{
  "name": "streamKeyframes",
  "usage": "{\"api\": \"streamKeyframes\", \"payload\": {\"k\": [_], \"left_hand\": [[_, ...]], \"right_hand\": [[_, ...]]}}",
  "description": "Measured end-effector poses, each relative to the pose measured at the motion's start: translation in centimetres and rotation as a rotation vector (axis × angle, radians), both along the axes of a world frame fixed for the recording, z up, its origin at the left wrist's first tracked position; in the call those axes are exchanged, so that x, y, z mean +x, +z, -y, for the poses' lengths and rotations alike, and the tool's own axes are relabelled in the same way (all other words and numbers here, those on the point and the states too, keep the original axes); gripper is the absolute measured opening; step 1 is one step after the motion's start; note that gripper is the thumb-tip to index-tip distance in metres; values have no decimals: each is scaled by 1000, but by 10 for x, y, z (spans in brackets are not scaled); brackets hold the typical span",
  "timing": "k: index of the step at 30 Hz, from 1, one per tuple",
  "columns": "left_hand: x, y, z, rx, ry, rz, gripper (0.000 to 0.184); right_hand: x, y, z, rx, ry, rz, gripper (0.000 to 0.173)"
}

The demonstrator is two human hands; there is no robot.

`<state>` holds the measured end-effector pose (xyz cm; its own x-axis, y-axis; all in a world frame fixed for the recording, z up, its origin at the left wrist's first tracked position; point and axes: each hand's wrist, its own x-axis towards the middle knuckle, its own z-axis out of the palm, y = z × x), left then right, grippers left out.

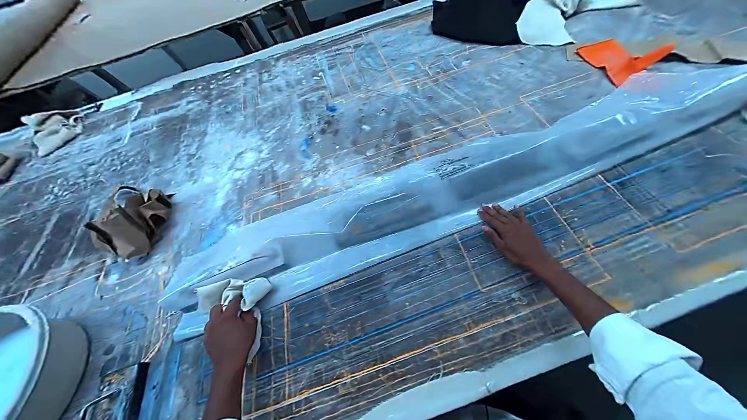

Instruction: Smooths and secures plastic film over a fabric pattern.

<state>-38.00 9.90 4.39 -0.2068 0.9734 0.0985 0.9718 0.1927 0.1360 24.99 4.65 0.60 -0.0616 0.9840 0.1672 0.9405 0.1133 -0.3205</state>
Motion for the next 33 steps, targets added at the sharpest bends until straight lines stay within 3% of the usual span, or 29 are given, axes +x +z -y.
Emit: {"api": "streamKeyframes", "payload": {"k": [2, 4, 8, 10, 12, 15, 17, 19, 22, 24, 28, 30, 33], "left_hand": [[59, 30, -3, -65, 9, 44, 33], [160, 50, 1, -14, -126, 138, 33], [401, 32, 16, 1, -560, 273, 36], [457, 6, 15, 3, -719, 229, 35], [426, -5, 19, 7, -642, 179, 36], [317, 9, 27, -71, -291, 51, 37], [297, 18, 22, -104, -123, 21, 32], [356, 24, 21, -133, -208, 57, 31], [457, 4, 19, 4, -567, 156, 33], [432, -1, 26, -4, -573, 158, 37], [331, 11, 30, -43, -223, 48, 31], [355, 18, 25, -87, -187, 46, 30], [465, 14, 20, -60, -520, 150, 33]], "right_hand": [[13, -6, -1, 19, 39, -31, 56], [10, -9, 0, 37, 52, -62, 57], [10, -8, 1, 47, 54, -108, 54], [10, -4, 2, 35, 43, -133, 49], [9, -2, 4, -16, 30, -97, 52], [7, -1, 2, -69, 7, -74, 53], [6, -1, 1, -70, -3, -75, 53], [5, 1, 2, -71, -4, -87, 53], [8, -1, 0, -41, 11, -110, 50], [6, -1, 4, -67, 12, -102, 52], [5, 1, 3, -69, 7, -96, 52], [3, 1, 6, -55, 5, -91, 52], [5, 1, 3, -27, -3, -131, 50]]}}
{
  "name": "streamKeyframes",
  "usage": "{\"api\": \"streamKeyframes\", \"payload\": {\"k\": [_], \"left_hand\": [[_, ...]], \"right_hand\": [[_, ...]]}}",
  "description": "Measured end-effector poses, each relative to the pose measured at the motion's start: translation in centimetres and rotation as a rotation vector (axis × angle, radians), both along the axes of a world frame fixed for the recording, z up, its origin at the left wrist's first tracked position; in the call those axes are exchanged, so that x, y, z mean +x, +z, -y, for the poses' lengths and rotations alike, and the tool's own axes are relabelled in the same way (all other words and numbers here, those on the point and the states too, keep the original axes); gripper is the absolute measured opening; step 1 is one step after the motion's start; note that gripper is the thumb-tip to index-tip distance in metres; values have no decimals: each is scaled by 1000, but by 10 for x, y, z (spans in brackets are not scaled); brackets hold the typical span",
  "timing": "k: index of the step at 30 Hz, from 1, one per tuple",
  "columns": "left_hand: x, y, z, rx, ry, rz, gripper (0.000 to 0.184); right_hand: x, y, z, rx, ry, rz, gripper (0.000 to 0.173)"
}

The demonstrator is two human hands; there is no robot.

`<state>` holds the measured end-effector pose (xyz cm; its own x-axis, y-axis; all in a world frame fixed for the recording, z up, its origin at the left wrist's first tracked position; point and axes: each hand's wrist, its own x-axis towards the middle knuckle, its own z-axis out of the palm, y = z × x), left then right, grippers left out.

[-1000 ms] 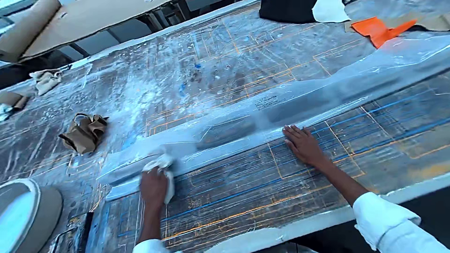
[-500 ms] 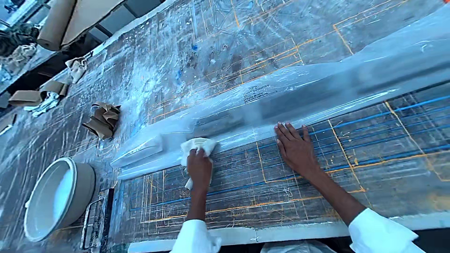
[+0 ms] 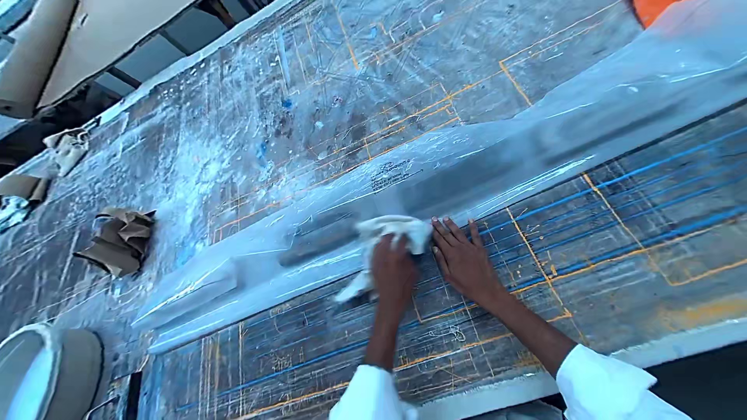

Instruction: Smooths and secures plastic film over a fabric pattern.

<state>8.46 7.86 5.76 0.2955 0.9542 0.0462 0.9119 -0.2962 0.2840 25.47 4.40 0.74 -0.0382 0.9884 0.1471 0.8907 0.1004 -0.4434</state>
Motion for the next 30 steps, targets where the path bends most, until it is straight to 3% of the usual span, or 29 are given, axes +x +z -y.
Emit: {"api": "streamKeyframes", "payload": {"k": [1, 3, 7, 9, 11, 14, 16, 18, 21, 23, 25, 28, 30], "left_hand": [[26, -4, -4, 40, -102, 48, 30], [25, -12, -5, 45, -181, 55, 33], [-34, -24, -3, 120, -11, 7, 35], [-33, -23, -4, 126, 106, -18, 32], [15, -9, -5, 8, 160, -15, 30], [119, 0, -13, -98, -92, 78, 34], [136, -4, -22, -71, -210, 100, 36], [93, -12, -16, 7, -116, 17, 38], [-3, -12, 11, 19, 270, -163, 35], [-14, -2, 13, -44, 449, -206, 33], [46, 3, 5, -79, 387, -176, 33], [153, -6, 3, 2, 55, -61, 34], [141, -10, 9, 33, 26, -73, 37]], "right_hand": [[3, -1, -2, 19, -13, -34, 48], [18, -1, 1, 31, -26, -46, 50], [98, 6, 4, -11, -73, 98, 54], [123, 4, 6, 1, -57, 93, 51], [127, -1, 6, 36, -45, 88, 49], [124, -6, 8, 85, -46, 73, 47], [122, -6, 10, 90, -50, 46, 45], [123, -5, 8, 77, -47, 56, 49], [121, -8, 12, 43, -53, 32, 50], [119, -7, 11, 10, -51, 22, 51], [121, -5, 7, 0, -53, 3, 52], [124, -4, 8, 47, -57, -72, 49], [124, -2, 11, 17, -46, -72, 49]]}}
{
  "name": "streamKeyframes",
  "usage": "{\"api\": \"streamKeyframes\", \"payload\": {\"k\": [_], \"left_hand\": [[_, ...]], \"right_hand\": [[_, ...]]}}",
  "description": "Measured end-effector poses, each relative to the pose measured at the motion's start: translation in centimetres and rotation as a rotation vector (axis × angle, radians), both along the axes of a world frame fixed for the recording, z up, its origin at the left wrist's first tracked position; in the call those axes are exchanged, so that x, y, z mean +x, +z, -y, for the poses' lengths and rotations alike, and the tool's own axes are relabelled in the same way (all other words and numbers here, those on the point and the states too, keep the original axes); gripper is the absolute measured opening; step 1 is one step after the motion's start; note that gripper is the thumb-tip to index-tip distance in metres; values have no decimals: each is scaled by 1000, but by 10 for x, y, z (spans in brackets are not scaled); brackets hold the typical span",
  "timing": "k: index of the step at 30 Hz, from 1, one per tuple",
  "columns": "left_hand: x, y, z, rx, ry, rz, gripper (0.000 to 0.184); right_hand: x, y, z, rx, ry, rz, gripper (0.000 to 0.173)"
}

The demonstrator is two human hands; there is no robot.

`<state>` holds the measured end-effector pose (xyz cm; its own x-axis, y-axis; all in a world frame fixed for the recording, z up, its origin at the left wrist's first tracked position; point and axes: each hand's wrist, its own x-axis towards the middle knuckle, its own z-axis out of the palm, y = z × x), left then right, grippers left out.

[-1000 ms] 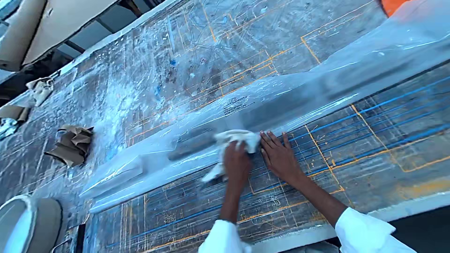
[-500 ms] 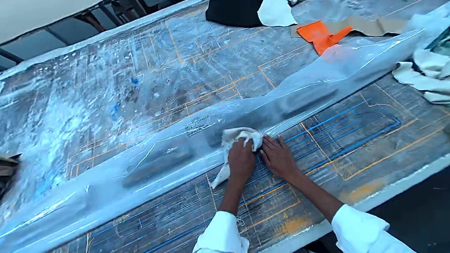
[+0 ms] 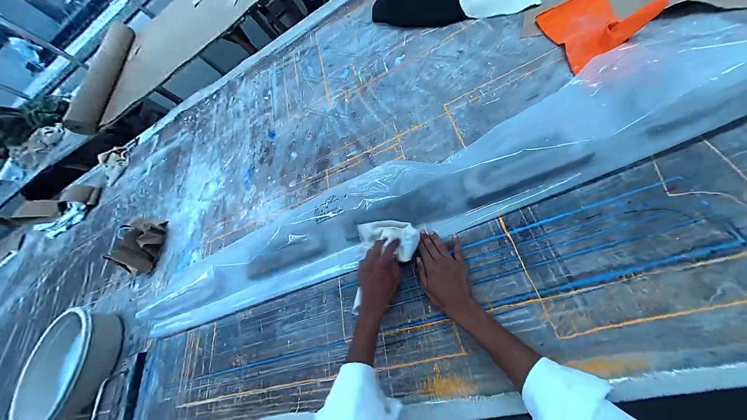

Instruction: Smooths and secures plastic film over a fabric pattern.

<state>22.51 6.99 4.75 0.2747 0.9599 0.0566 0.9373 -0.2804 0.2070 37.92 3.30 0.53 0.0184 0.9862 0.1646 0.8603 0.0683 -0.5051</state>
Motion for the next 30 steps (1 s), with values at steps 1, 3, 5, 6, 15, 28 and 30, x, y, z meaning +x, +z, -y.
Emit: {"api": "streamKeyframes", "payload": {"k": [1, 3, 5, 6, 15, 28, 30], "left_hand": [[-27, -1, 4, 24, 88, -27, 37], [-81, 1, 8, 8, 363, -102, 35], [-101, 9, 9, -70, 575, -146, 31], [-97, 11, 5, -76, 613, -145, 30], [-106, -9, 9, 12, 554, -82, 32], [76, 59, 4, 50, 197, 173, 34], [182, 63, 12, 41, 23, 230, 33]], "right_hand": [[0, 0, -1, -18, 4, 9, 51], [2, 0, -5, -19, 1, 13, 51], [3, 2, 1, -22, 19, -17, 51], [7, 3, 1, -19, 35, -43, 51], [205, 14, -5, 110, -185, 93, 49], [291, -2, 16, 95, -48, 115, 46], [301, 0, 14, 111, 0, 76, 42]]}}
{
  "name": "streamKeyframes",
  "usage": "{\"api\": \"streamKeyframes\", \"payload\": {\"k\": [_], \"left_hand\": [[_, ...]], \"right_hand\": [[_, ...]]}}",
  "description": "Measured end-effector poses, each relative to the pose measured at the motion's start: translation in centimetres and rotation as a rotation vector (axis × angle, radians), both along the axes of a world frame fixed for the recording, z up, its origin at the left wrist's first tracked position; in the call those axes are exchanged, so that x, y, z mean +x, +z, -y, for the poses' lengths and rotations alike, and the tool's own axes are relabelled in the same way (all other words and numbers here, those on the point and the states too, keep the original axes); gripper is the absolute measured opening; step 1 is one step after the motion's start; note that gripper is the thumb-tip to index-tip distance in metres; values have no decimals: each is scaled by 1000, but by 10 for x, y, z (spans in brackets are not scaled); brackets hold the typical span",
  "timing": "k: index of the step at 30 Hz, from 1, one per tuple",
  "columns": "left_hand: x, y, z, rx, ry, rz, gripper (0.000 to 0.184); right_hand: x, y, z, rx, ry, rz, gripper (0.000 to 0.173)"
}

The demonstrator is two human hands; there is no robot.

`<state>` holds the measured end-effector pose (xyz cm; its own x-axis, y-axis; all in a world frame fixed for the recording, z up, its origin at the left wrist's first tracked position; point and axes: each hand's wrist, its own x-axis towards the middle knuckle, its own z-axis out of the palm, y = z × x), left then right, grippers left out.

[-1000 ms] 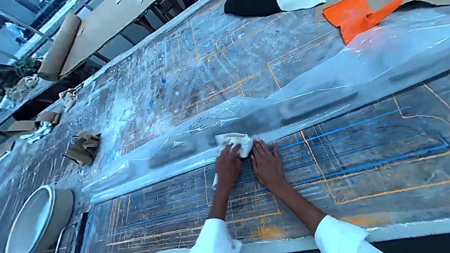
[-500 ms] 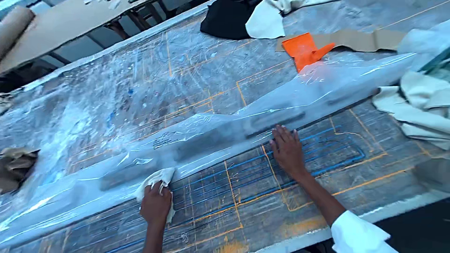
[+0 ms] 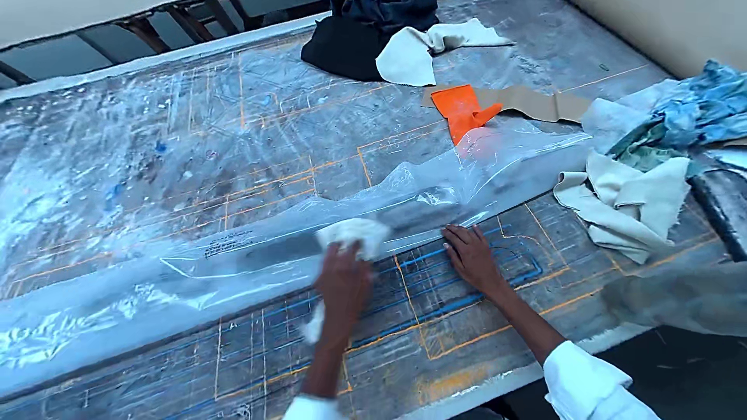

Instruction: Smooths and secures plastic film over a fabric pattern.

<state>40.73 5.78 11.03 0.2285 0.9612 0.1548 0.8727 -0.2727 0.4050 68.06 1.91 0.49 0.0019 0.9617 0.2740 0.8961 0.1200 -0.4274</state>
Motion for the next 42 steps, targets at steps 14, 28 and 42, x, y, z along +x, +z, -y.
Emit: {"api": "streamKeyframes", "payload": {"k": [14, 28, 42], "left_hand": [[-10, -33, 10, -183, 409, -436, 30], [281, -56, -10, 100, -439, -139, 39], [284, -9, -54, -207, -253, -40, 27]], "right_hand": [[16, -5, 0, -23, -55, -101, 44], [122, 1, 9, 0, -340, -88, 35], [121, -5, 11, -49, -336, -35, 44]]}}
